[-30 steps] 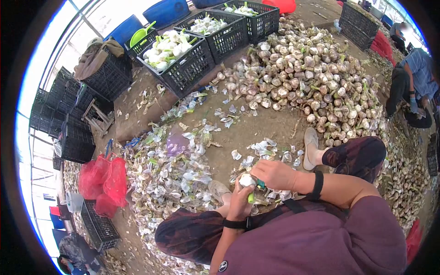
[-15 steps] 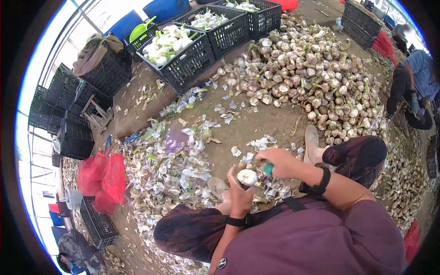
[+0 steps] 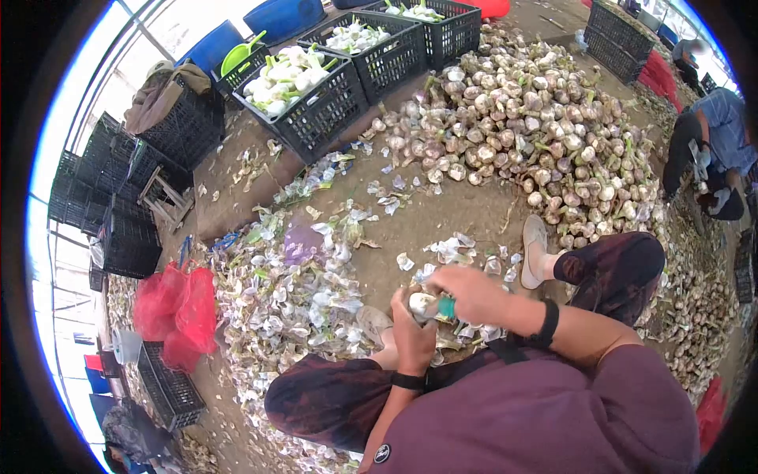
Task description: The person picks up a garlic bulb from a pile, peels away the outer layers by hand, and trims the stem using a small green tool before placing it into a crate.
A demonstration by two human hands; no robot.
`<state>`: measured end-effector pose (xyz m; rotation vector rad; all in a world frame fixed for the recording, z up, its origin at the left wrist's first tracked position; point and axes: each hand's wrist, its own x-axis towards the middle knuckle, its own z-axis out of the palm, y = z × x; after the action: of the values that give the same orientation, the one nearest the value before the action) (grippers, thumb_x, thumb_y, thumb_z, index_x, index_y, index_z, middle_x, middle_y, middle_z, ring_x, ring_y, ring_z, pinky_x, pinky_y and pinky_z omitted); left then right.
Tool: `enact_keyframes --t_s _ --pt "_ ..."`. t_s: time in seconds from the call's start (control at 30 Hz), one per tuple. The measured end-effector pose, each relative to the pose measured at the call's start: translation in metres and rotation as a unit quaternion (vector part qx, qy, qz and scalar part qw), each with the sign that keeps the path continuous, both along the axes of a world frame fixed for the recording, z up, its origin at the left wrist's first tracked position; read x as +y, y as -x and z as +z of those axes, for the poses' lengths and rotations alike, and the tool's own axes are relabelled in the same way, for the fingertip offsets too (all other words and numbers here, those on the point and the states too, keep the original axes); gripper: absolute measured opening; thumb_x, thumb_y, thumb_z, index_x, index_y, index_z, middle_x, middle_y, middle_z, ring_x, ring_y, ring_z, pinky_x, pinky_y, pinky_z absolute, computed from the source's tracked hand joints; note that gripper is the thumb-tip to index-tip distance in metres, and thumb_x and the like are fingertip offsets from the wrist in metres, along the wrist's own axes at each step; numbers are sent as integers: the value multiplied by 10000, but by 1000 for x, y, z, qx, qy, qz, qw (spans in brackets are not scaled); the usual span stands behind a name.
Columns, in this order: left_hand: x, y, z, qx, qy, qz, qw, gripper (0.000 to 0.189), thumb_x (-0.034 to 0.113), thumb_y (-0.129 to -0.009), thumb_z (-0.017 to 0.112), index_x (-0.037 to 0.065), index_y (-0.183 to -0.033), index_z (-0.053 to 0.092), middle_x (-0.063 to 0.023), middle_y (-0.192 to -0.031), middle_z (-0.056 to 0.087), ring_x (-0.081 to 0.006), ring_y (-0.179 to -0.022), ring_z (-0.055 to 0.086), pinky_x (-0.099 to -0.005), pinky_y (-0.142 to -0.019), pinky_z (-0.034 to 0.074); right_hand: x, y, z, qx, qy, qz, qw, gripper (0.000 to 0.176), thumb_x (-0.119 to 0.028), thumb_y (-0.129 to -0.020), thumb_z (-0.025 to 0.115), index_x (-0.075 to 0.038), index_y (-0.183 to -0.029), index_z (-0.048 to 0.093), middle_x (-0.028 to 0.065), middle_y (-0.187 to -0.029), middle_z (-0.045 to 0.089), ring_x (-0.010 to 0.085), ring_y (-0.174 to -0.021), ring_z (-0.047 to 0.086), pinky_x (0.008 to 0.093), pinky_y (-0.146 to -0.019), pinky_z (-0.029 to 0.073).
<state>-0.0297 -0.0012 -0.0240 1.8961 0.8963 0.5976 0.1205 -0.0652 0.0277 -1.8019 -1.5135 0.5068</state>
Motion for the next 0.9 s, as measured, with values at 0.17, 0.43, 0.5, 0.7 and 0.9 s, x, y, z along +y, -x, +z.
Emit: enact_keyframes --t_s 0.17,0.43,0.5,0.7,0.9 --pt "1 0 1 21 -17 14 1000 697 -31 -653 700 -7 -1255 350 -184 -1147 518 -292 -1085 522 -341 -930 411 4 16 -1 -51 -34 45 997 172 -87 -732 563 -37 -895 547 123 -849 574 321 -842 565 404 -720 459" --pt "-2 -2 3 -91 121 6 988 715 -101 -635 623 -26 -1272 306 -173 -1174 487 -256 -1112 490 -337 -957 388 3 2 -13 -57 -36 -23 997 174 -42 -709 553 -41 -884 545 121 -791 581 329 -762 586 398 -670 470" --pt "0 -3 3 -116 112 14 987 670 -95 -653 620 -19 -1251 326 -154 -1151 503 -228 -1072 508 -314 -930 410 5 -14 -26 -72 26 -102 992 193 -16 -700 546 -38 -892 544 127 -798 592 332 -768 592 396 -672 471" --pt "3 -8 6 -123 124 26 984 680 -114 -645 594 -13 -1257 313 -151 -1155 485 -227 -1086 491 -315 -953 388 -6 -13 9 24 3 0 1000 324 -73 -721 609 -28 -1030 523 140 -912 621 338 -814 588 374 -703 472" --pt "0 -6 7 -84 8 -4 996 709 -123 -648 591 -5 -1280 291 -151 -1185 470 -242 -1121 473 -331 -975 374 3 -3 2 86 -16 29 996 220 -155 -803 620 -25 -976 579 77 -789 596 231 -755 572 332 -684 458"
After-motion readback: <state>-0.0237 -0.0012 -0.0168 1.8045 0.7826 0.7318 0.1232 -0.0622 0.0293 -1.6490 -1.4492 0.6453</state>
